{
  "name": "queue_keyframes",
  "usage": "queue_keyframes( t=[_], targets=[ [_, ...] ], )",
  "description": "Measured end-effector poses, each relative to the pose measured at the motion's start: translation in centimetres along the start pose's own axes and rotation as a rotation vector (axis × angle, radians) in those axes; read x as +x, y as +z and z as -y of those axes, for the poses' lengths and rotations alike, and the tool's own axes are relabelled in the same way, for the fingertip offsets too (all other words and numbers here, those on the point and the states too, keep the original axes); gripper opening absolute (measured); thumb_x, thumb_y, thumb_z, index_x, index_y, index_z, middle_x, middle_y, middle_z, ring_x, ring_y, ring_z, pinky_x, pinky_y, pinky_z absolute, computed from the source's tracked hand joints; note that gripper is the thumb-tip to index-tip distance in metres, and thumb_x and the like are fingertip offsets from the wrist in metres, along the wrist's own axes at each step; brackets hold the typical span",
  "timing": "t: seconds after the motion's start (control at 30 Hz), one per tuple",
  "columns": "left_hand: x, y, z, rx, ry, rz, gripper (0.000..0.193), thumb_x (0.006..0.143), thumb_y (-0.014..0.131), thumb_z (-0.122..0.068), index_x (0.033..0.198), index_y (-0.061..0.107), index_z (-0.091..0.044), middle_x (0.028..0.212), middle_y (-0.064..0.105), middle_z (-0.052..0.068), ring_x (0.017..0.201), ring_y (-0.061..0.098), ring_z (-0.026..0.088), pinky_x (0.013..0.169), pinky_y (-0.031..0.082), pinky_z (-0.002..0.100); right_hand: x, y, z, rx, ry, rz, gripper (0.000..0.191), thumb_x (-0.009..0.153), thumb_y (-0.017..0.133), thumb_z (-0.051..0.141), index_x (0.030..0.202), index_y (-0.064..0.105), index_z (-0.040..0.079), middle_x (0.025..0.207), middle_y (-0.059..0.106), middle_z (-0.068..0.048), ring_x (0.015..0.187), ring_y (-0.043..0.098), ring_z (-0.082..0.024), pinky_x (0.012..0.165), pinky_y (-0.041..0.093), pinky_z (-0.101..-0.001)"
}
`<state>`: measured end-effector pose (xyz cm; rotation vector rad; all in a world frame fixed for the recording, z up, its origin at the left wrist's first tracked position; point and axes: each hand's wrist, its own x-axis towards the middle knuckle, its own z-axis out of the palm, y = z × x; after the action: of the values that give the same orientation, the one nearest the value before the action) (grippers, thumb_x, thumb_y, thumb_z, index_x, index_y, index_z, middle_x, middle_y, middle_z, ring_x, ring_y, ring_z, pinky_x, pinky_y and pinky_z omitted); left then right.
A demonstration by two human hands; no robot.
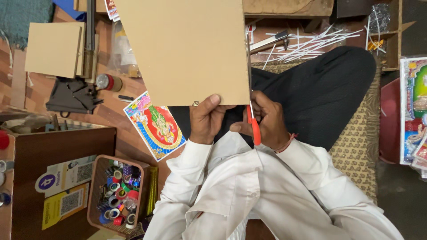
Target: The person assembles religious posters by placing them on a work surface, aligning and attaching yellow perforated strips to the edges, and trimming excess material with scissors. The person also cuts cardboard pieces to size and attaches them to the posters.
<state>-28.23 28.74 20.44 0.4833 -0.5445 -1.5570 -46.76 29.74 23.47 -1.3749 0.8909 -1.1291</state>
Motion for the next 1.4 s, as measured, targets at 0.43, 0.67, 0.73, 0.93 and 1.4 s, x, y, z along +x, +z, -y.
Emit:
queue_keyframes(
  t=[0.43, 0.67, 0.73, 0.93, 1.4],
  targets=[
    [-0.1, -0.2, -0.1, -0.006, -0.052, -0.009, 0.043, 0.094, 0.063, -0.002, 0.133, 0.052, 0.011, 0.116, 0.069, 0.023, 0.102, 0.074, 0.035, 0.087, 0.064, 0.048, 0.3, 0.1, -0.8, 0.174, 0.008, 0.023, 0.075, 0.073, 0.094, 0.041, 0.12, 0.059, -0.005, 0.079, 0.06, 0.004, 0.066, 0.056, 0.0, 0.055, 0.045, -0.0183],
    [-1.2, 0.3, -0.6, 0.005, -0.093, -0.011, 0.049, 0.087, 0.066, 0.005, 0.134, 0.052, 0.006, 0.117, 0.066, 0.018, 0.106, 0.071, 0.03, 0.089, 0.061, 0.044, 1.5, -0.8, 0.6, 0.03, -0.188, -0.017, 0.074, 0.076, 0.093, 0.045, 0.12, 0.059, -0.004, 0.086, 0.062, 0.002, 0.076, 0.054, 0.0, 0.068, 0.047, -0.0193],
    [-1.3, 0.1, -0.7, 0.011, -0.093, -0.026, 0.051, 0.085, 0.065, 0.005, 0.134, 0.052, 0.005, 0.118, 0.066, 0.018, 0.107, 0.07, 0.029, 0.091, 0.061, 0.043, 1.4, -0.5, 1.1, 0.065, -0.071, -0.047, 0.069, 0.075, 0.094, 0.037, 0.118, 0.06, -0.004, 0.083, 0.066, 0.0, 0.067, 0.057, 0.0, 0.056, 0.046, -0.0184],
    [-0.8, -0.8, -0.4, 0.014, -0.038, 0.025, 0.047, 0.091, 0.067, 0.008, 0.136, 0.052, 0.009, 0.116, 0.066, 0.018, 0.109, 0.069, 0.029, 0.091, 0.058, 0.04, 1.5, 0.3, 1.2, 0.133, -0.01, -0.131, 0.05, 0.08, 0.091, 0.017, 0.115, 0.061, -0.004, 0.073, 0.066, -0.002, 0.055, 0.059, -0.003, 0.047, 0.045, -0.0192],
    [1.1, -1.3, -1.5, -0.125, -0.044, 0.084, 0.039, 0.099, 0.064, -0.001, 0.135, 0.053, 0.01, 0.114, 0.071, 0.023, 0.101, 0.074, 0.036, 0.088, 0.063, 0.048, -2.0, -0.5, -0.8, 0.255, 0.008, 0.197, 0.089, 0.077, 0.086, 0.059, 0.133, 0.052, 0.0, 0.095, 0.063, -0.004, 0.081, 0.066, -0.01, 0.074, 0.061, -0.0275]
  ],
)
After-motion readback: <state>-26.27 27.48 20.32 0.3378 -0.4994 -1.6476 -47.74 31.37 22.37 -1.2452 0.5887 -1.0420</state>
